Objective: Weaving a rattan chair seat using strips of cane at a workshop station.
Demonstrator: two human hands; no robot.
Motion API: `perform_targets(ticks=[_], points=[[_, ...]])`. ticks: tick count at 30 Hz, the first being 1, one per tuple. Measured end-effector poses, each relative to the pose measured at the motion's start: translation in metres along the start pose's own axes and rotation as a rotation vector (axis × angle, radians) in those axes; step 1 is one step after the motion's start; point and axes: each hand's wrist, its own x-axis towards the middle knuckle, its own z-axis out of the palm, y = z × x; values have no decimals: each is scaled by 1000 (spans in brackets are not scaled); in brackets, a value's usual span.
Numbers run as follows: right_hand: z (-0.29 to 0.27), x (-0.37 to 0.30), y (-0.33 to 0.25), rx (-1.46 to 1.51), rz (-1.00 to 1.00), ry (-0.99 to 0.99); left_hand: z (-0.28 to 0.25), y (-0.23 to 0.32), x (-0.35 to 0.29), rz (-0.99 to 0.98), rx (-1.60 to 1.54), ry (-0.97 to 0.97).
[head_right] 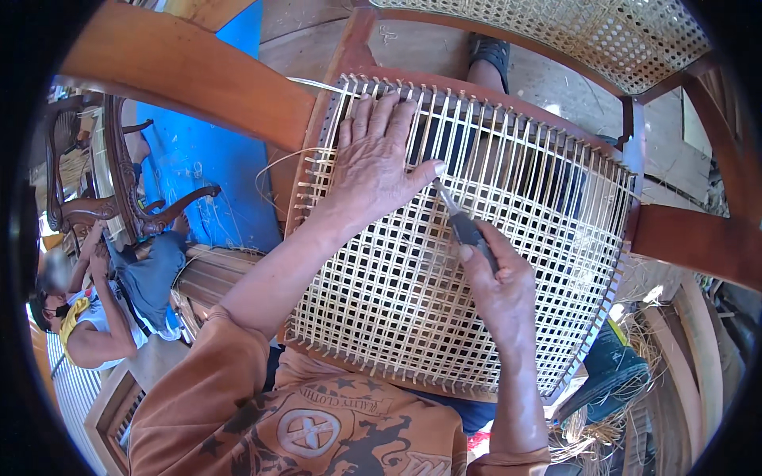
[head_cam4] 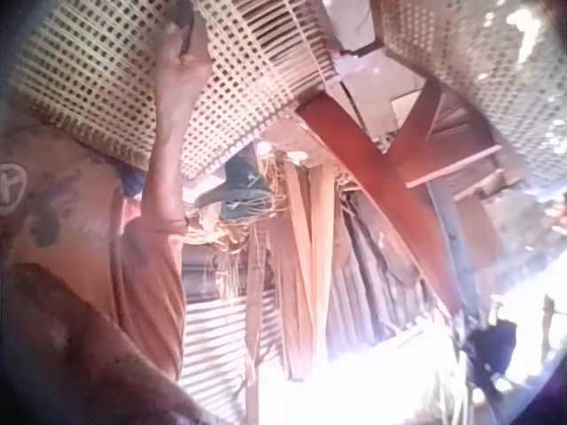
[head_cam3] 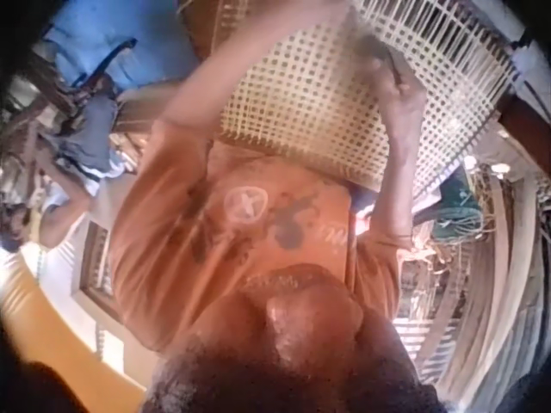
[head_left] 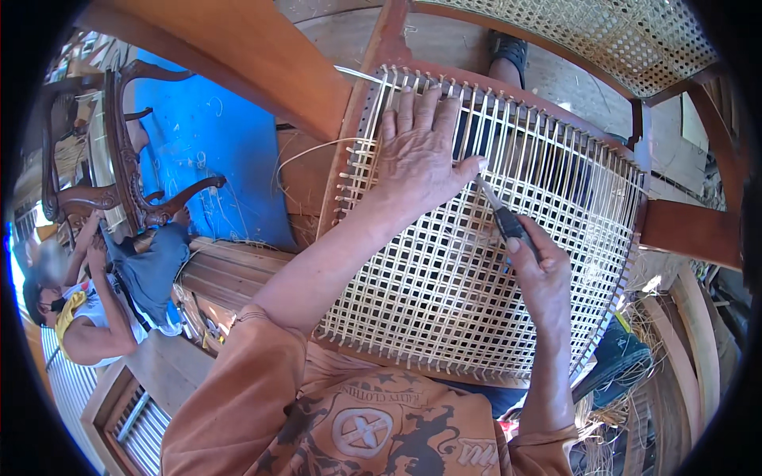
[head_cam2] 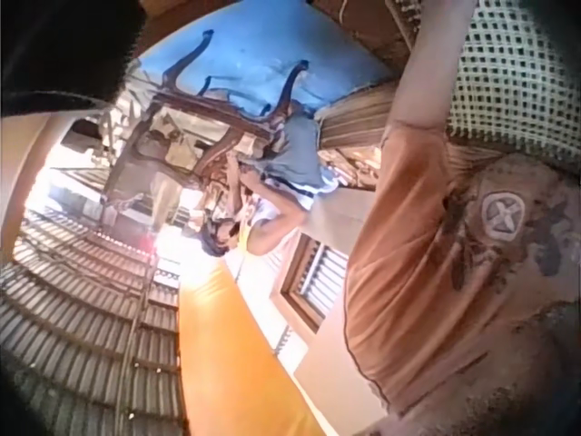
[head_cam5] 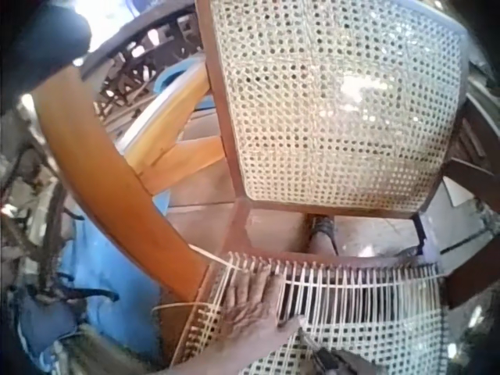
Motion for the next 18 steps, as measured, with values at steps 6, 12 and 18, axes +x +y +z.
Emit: perform_targets(ticks=[6,12,18], points=[[21,-5,-2,-4,-81,37,-4,3,1,-18,23,-24],[15,-16,11,58,-35,65,3,-8,0,35,-6,12],[21,-15,1,125,8,53,-2,-3,5,-18,13,-3]])
